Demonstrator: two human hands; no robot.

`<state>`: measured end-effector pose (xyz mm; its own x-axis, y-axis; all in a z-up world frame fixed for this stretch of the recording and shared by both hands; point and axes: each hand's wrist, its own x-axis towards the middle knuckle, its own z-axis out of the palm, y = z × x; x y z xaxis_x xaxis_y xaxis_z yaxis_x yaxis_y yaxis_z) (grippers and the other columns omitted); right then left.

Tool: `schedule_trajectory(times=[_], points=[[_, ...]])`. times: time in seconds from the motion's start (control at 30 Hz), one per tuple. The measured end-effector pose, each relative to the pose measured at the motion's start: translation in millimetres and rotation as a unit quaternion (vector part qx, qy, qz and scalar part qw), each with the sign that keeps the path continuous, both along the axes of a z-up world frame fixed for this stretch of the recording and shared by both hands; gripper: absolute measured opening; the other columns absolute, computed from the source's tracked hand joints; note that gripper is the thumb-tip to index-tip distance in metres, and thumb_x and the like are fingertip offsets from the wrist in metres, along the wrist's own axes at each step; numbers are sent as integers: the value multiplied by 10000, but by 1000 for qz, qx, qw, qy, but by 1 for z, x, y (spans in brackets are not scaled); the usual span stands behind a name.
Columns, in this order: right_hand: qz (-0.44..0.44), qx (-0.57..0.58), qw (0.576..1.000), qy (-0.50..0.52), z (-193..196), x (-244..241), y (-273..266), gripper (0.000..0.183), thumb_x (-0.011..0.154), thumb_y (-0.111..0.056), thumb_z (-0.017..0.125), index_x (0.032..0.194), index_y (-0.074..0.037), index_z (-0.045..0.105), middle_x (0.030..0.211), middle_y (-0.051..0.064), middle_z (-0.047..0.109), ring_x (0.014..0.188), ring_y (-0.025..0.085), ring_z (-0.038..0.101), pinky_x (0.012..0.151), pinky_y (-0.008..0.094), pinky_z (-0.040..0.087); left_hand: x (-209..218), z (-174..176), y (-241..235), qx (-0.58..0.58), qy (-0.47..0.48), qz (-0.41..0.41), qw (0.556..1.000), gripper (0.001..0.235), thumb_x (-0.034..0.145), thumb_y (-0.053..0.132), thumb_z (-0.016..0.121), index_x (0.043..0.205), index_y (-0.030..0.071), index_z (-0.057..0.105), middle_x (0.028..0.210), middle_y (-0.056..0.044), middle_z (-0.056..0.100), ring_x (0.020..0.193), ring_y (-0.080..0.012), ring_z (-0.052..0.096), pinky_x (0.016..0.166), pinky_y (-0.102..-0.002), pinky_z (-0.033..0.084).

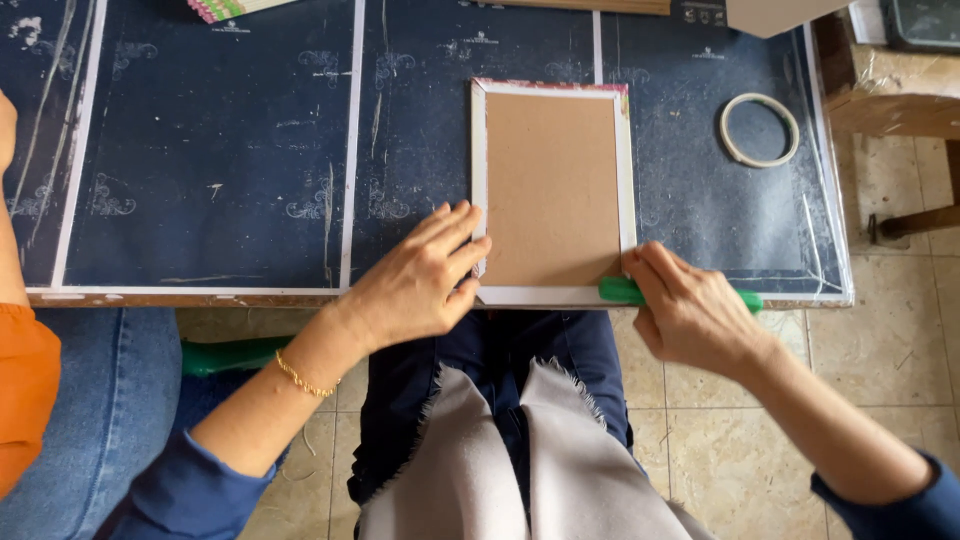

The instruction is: The person places a brown card onto a floral patterned sheet and uses a green plastic tool to smooth the edges and corners. They flip the card over to smooth the other side, then place it on a stack of finished cards. This process is repeated for multiple cards.

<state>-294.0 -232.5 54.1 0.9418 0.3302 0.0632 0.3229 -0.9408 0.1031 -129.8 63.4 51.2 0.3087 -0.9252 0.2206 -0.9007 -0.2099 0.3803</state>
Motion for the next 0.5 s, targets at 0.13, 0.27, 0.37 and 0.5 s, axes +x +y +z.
schedule_trajectory(times=[0.13,0.27,0.37,0.5], points=[[0,17,998,-66,7,-18,26,462,762,-316,723,1084,2,629,963,87,555,740,237,701,511,298,606,-53,9,-3,-78,-46,30,995,706,838,475,709,1084,-183,632,1168,-398,614,1186,-490,586,1111,-520,391],[35,-24,985,-168,-90,-36,-17,386,701,-238,597,1042,-56,607,946,63,500,697,216,624,492,293,553,-72,-27,-39,-71,-208,44,975,931,536,481,898,1256,-20,586,1115,-255,583,1095,-397,575,1049,-518,456],[42,-18,977,-208,-93,-37,-18,386,631,-207,558,993,-82,611,893,73,499,639,222,584,465,306,514,-69,-41,-61,-93,-297,105,944,493,848,268,730,1188,-47,562,983,-212,522,953,-355,550,805,-396,492],[57,56,985,-154,-103,-44,-35,324,647,-170,545,963,-120,599,880,40,516,631,212,593,456,278,507,-74,-32,-60,-107,-277,42,954,91,868,64,620,929,-1,601,859,-126,510,863,-283,532,746,-340,463]])
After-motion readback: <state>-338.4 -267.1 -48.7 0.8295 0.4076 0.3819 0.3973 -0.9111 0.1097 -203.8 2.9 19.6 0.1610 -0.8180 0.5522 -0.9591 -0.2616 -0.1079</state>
